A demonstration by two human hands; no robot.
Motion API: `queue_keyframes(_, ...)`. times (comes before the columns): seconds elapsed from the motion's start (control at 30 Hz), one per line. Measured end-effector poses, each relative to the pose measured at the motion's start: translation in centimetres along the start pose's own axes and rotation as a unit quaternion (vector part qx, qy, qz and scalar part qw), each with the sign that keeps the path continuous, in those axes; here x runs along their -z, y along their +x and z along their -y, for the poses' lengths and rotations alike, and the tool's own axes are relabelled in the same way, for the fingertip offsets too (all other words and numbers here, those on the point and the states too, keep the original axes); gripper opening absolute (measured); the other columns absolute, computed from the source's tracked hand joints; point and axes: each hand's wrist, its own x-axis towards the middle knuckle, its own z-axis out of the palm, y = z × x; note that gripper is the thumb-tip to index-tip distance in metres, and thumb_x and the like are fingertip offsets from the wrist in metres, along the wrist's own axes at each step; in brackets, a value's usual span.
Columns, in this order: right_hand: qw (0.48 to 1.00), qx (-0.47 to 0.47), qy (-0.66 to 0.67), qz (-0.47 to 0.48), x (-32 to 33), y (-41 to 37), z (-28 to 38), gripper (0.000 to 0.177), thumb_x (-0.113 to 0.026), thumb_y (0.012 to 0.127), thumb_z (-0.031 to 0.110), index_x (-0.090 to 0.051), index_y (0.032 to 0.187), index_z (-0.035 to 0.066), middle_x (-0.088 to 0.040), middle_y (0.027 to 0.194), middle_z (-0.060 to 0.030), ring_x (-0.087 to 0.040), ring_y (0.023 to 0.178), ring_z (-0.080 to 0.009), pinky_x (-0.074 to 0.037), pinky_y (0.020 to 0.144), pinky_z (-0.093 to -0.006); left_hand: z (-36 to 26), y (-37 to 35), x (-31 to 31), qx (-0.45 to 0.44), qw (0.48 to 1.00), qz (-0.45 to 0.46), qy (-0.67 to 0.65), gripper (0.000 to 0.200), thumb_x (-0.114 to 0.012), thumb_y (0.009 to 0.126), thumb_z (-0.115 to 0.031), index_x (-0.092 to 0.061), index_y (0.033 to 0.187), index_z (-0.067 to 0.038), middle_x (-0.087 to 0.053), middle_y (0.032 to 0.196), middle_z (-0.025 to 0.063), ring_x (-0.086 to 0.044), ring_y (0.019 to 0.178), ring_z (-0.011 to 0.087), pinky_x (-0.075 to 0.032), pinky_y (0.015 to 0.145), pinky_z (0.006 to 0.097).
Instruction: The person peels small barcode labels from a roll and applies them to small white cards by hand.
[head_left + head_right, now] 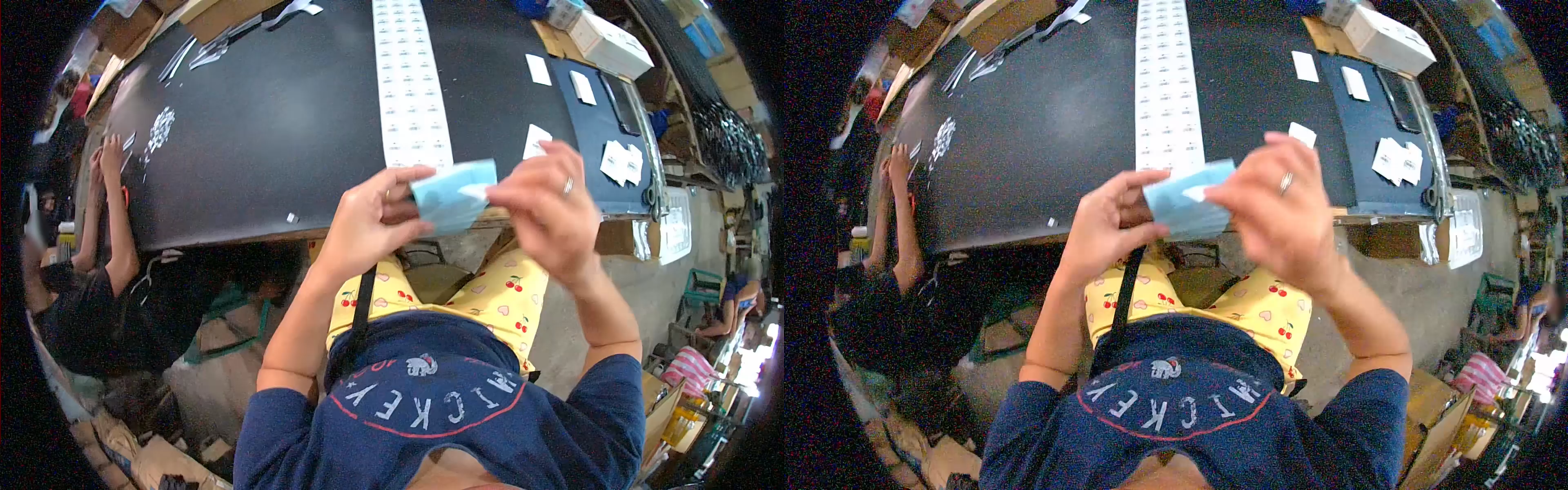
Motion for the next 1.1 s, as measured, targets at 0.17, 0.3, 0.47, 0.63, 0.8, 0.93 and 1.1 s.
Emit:
queue_keyframes(0.17, 0.977, -0.142, 0.055, 0.148, 4.3, 2.9, -11.2, 0.015, -0.075, 0.068, 0.006, -0.071, 0.083, 0.004, -0.067, 0.077, -0.0074, -0.062, 0.079, -0.0193, -0.048, 0.077, -0.0291, 1.2, -1.0, 0.5, 0.019, 0.991, 0.095, 0.094, 0.060, -0.076, 0.071, 0.006, -0.053, 0.127, 0.003, -0.058, 0.123, 0.0126, -0.057, 0.108, 0.0169, -0.049, 0.091, 0.0309)
queue_keyframes(0.3, 0.909, -0.321, 0.175, 0.200, 5.2, 3.7, -21.2, 0.015, -0.074, 0.076, 0.012, -0.072, 0.086, 0.001, -0.070, 0.084, -0.0037, -0.062, 0.078, -0.0097, -0.048, 0.075, -0.0260, 3.5, -1.6, 0.8, 0.069, 0.992, 0.105, 0.029, 0.066, -0.074, 0.074, 0.005, -0.048, 0.134, 0.000, -0.058, 0.123, 0.0116, -0.056, 0.106, 0.0156, -0.049, 0.090, 0.0298)
queue_keyframes(0.47, 0.834, -0.400, 0.379, 0.012, -0.4, 1.4, -29.4, 0.016, -0.074, 0.079, 0.013, -0.071, 0.092, 0.002, -0.070, 0.089, -0.0051, -0.063, 0.087, -0.0114, -0.045, 0.084, -0.0253, 3.1, -2.2, 1.8, 0.138, 0.989, 0.023, 0.038, 0.065, -0.076, 0.074, -0.002, -0.051, 0.134, -0.008, -0.068, 0.106, 0.0140, -0.062, 0.095, 0.0120, -0.053, 0.082, 0.0287)
queue_keyframes(0.63, 0.763, -0.442, 0.461, -0.094, -5.2, -0.5, -31.4, 0.017, -0.075, 0.079, 0.010, -0.071, 0.093, 0.002, -0.070, 0.087, -0.0054, -0.062, 0.072, -0.0085, -0.046, 0.063, -0.0204, 2.1, -2.7, 3.9, 0.145, 0.985, -0.033, 0.093, 0.059, -0.072, 0.076, 0.002, -0.053, 0.132, -0.005, -0.071, 0.093, 0.0153, -0.067, 0.084, 0.0149, -0.055, 0.077, 0.0286)
queue_keyframes(0.8, 0.741, -0.461, 0.453, -0.184, -7.1, -0.2, -27.8, 0.015, -0.074, 0.079, 0.008, -0.070, 0.092, 0.001, -0.069, 0.084, -0.0047, -0.062, 0.068, -0.0087, -0.048, 0.060, -0.0214, 3.2, -1.8, 6.5, 0.003, 0.981, -0.182, 0.065, 0.028, -0.060, 0.087, 0.001, -0.061, 0.115, 0.004, -0.071, 0.091, 0.0151, -0.068, 0.082, 0.0174, -0.055, 0.073, 0.0262)
queue_keyframes(0.93, 0.711, -0.482, 0.454, -0.237, -8.8, 0.4, -22.5, 0.015, -0.074, 0.079, 0.007, -0.069, 0.092, 0.000, -0.069, 0.086, -0.0059, -0.064, 0.073, -0.0104, -0.051, 0.065, -0.0229, 5.2, -0.8, 7.6, -0.033, 0.965, -0.236, 0.107, 0.027, -0.057, 0.093, -0.009, -0.059, 0.117, 0.003, -0.071, 0.092, 0.0141, -0.069, 0.077, 0.0160, -0.053, 0.067, 0.0234)
queue_keyframes(1.1, 0.703, -0.446, 0.498, -0.242, -6.7, 2.4, -21.1, 0.018, -0.070, 0.083, 0.006, -0.067, 0.097, -0.003, -0.068, 0.094, -0.0087, -0.064, 0.083, -0.0129, -0.050, 0.078, -0.0230, 6.0, -0.9, 7.8, -0.054, 0.963, -0.243, 0.105, 0.027, -0.058, 0.093, -0.010, -0.059, 0.117, 0.003, -0.071, 0.092, 0.0140, -0.069, 0.074, 0.0154, -0.052, 0.062, 0.0222)
